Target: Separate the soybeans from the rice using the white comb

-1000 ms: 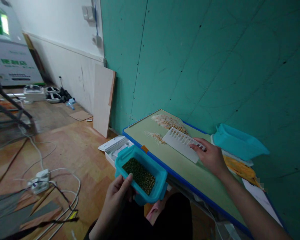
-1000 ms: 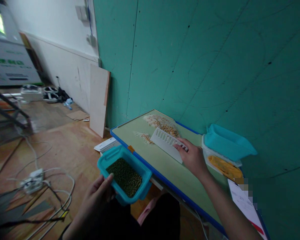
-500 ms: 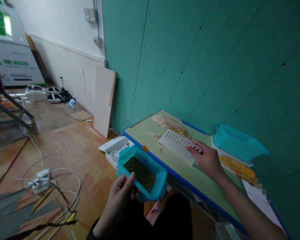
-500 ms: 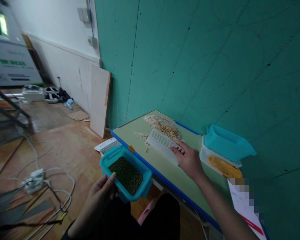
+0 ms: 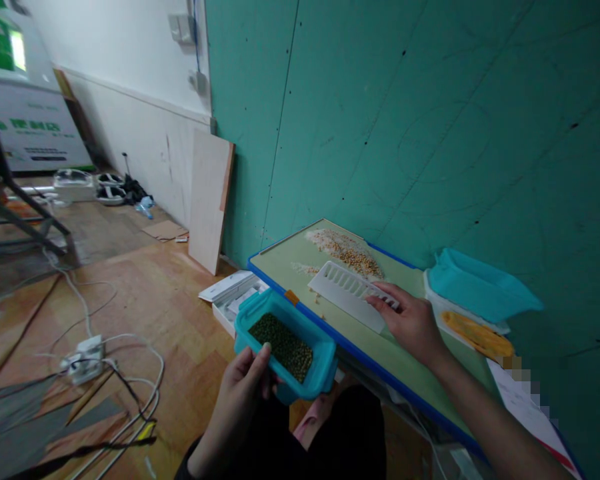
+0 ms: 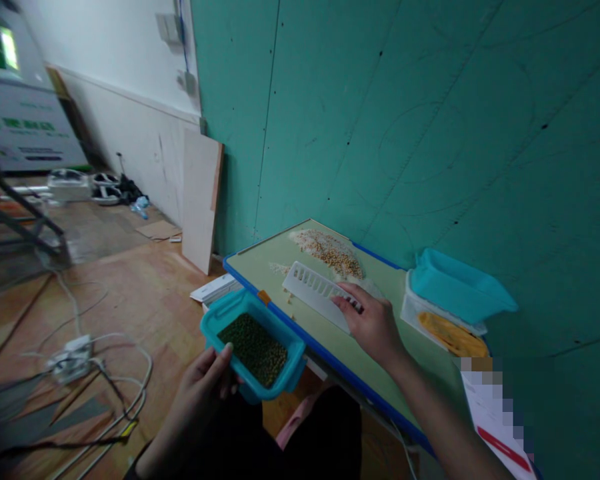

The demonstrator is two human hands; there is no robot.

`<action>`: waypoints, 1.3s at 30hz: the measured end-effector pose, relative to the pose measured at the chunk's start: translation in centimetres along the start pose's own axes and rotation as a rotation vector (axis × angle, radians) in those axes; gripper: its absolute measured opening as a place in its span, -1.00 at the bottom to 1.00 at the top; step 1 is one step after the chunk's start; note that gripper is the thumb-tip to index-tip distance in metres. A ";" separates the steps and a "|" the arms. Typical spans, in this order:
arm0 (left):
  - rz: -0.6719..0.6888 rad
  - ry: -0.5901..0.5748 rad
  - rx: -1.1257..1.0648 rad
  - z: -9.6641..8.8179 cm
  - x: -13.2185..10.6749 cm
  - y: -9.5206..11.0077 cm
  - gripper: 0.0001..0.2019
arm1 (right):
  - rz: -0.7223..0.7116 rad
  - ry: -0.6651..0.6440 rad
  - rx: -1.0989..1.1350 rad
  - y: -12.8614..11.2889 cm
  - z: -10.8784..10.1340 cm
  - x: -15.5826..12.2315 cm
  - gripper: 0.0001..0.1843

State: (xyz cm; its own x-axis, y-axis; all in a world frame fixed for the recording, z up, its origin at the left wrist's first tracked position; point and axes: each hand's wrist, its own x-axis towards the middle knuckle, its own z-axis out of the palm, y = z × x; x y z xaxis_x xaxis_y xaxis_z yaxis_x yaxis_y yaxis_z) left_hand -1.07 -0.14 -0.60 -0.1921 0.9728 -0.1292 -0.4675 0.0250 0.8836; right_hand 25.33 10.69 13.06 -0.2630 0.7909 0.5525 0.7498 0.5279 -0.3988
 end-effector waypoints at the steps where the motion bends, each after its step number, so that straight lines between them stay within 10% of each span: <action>1: -0.001 -0.004 -0.003 0.0 0.0 0.0 -0.60 | 0.000 -0.003 0.002 -0.1 0.0 -0.1 -0.70; 39: 0.028 0.044 -0.024 0.3 -0.2 0.1 -0.60 | -0.400 0.094 -0.261 -5.1 -0.6 -4.0 -0.79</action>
State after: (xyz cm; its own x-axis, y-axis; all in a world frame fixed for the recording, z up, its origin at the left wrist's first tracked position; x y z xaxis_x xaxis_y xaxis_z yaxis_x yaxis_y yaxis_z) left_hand -0.78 -0.28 -0.34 -0.2432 0.9619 -0.1251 -0.4820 -0.0079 0.8761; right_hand 22.95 4.69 13.30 -0.5147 0.5040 0.6936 0.7314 0.6803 0.0484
